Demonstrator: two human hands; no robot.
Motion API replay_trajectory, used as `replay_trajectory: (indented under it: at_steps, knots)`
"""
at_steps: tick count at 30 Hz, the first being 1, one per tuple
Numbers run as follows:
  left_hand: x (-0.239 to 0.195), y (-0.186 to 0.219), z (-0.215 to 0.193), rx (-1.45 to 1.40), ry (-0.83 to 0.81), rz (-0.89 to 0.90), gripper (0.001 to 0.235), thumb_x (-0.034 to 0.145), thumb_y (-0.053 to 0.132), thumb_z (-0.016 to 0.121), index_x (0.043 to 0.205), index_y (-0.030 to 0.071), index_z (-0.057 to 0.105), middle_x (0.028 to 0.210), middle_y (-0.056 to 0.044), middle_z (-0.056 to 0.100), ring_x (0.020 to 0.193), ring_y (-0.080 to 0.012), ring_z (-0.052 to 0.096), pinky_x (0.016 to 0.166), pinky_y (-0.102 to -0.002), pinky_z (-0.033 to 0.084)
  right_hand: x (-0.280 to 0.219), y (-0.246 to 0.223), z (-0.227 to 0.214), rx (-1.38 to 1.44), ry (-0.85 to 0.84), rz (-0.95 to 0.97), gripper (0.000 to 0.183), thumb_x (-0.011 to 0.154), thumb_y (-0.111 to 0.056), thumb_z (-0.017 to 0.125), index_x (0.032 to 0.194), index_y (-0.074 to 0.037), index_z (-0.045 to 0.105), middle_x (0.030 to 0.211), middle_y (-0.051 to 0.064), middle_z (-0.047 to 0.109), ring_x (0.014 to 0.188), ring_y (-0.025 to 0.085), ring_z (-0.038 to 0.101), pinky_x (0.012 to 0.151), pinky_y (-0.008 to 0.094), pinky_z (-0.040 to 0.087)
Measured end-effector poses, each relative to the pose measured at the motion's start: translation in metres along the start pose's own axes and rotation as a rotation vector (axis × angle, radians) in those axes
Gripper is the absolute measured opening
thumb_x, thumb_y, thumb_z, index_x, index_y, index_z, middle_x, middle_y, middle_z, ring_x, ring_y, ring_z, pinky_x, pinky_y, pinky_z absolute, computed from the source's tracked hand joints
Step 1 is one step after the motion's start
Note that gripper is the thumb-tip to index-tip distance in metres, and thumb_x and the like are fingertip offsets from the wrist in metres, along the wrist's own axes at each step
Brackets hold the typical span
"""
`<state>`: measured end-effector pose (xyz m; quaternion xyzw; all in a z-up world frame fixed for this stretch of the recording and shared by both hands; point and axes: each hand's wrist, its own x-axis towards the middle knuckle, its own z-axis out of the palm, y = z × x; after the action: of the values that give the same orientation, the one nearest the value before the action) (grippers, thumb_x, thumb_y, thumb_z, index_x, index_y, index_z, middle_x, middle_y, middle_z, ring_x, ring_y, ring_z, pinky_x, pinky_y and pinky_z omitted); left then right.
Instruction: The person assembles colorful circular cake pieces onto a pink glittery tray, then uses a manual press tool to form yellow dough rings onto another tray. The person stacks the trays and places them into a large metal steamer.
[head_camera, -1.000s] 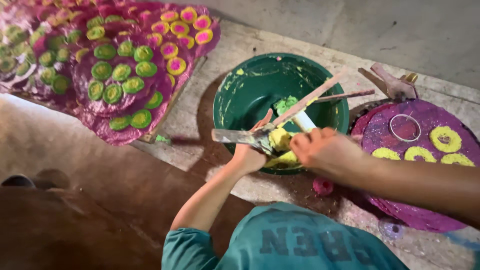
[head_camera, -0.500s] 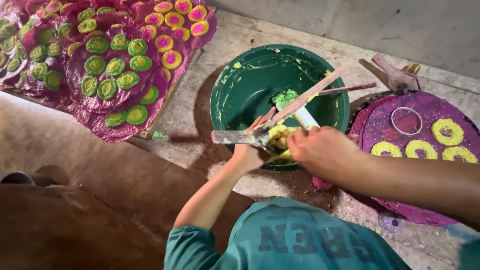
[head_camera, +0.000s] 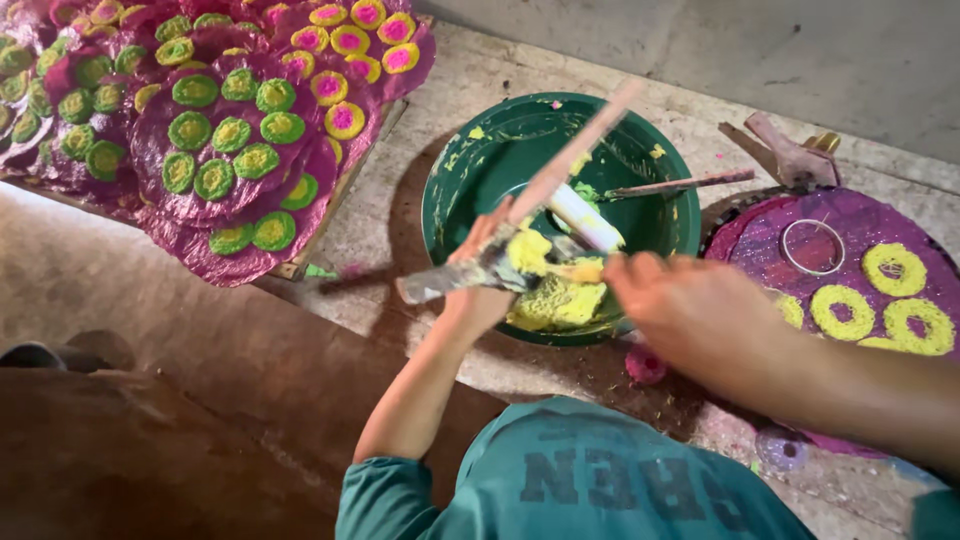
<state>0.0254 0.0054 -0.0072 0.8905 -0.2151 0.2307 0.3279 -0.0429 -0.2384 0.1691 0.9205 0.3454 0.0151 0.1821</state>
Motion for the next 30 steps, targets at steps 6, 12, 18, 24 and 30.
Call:
replay_trajectory:
  at_steps: [6, 12, 18, 24, 30]
  knots:
    - [0.008, 0.003, 0.002, 0.004, 0.160, -0.181, 0.062, 0.084, 0.028, 0.082, 0.137, 0.007, 0.059, 0.150, -0.013, 0.054, 0.125, -0.0361, 0.061, 0.097, -0.045, 0.055, 0.012, 0.002, 0.033, 0.587, 0.291, 0.278, 0.048, 0.093, -0.012, 0.064, 0.141, -0.011, 0.060, 0.091, 0.011, 0.071, 0.059, 0.029, 0.067, 0.047, 0.039, 0.054]
    - [0.023, 0.005, -0.007, 0.238, 0.157, -0.161, 0.069, 0.077, 0.031, 0.081, 0.138, 0.009, 0.058, 0.157, -0.019, 0.041, 0.127, -0.0462, 0.055, 0.095, -0.053, 0.052, 0.003, -0.046, 0.138, 1.226, 0.352, 0.298, 0.037, 0.098, -0.005, 0.061, 0.135, -0.001, 0.063, 0.115, 0.021, 0.071, 0.102, 0.030, 0.074, 0.089, 0.037, 0.058]
    - [0.026, 0.016, 0.004, 0.368, 0.269, -0.087, 0.054, 0.086, 0.028, 0.077, 0.135, 0.017, 0.055, 0.164, -0.027, 0.036, 0.128, -0.0439, 0.055, 0.096, -0.044, 0.057, 0.008, -0.027, 0.144, 1.305, 0.378, 0.462, 0.039, 0.099, -0.007, 0.060, 0.137, 0.006, 0.058, 0.125, 0.020, 0.073, 0.108, 0.023, 0.071, 0.092, 0.031, 0.054]
    - [0.037, 0.019, -0.003, 0.345, 0.249, -0.263, 0.096, 0.083, 0.034, 0.077, 0.156, -0.003, 0.028, 0.147, -0.033, 0.047, 0.109, -0.0398, 0.063, 0.084, -0.040, 0.059, 0.005, -0.052, 0.149, 1.327, 0.323, 0.367, 0.042, 0.097, -0.012, 0.061, 0.137, 0.001, 0.061, 0.116, 0.019, 0.076, 0.100, 0.018, 0.074, 0.086, 0.031, 0.058]
    - [0.028, 0.032, -0.014, 0.222, 0.273, -0.070, 0.106, 0.088, 0.040, 0.077, 0.159, -0.009, 0.017, 0.115, -0.022, 0.055, 0.100, -0.0350, 0.062, 0.076, -0.040, 0.059, 0.016, 0.031, 0.155, 1.383, 0.136, 0.411, 0.041, 0.100, -0.017, 0.060, 0.139, -0.005, 0.062, 0.103, 0.009, 0.071, 0.083, 0.014, 0.064, 0.074, 0.031, 0.054]
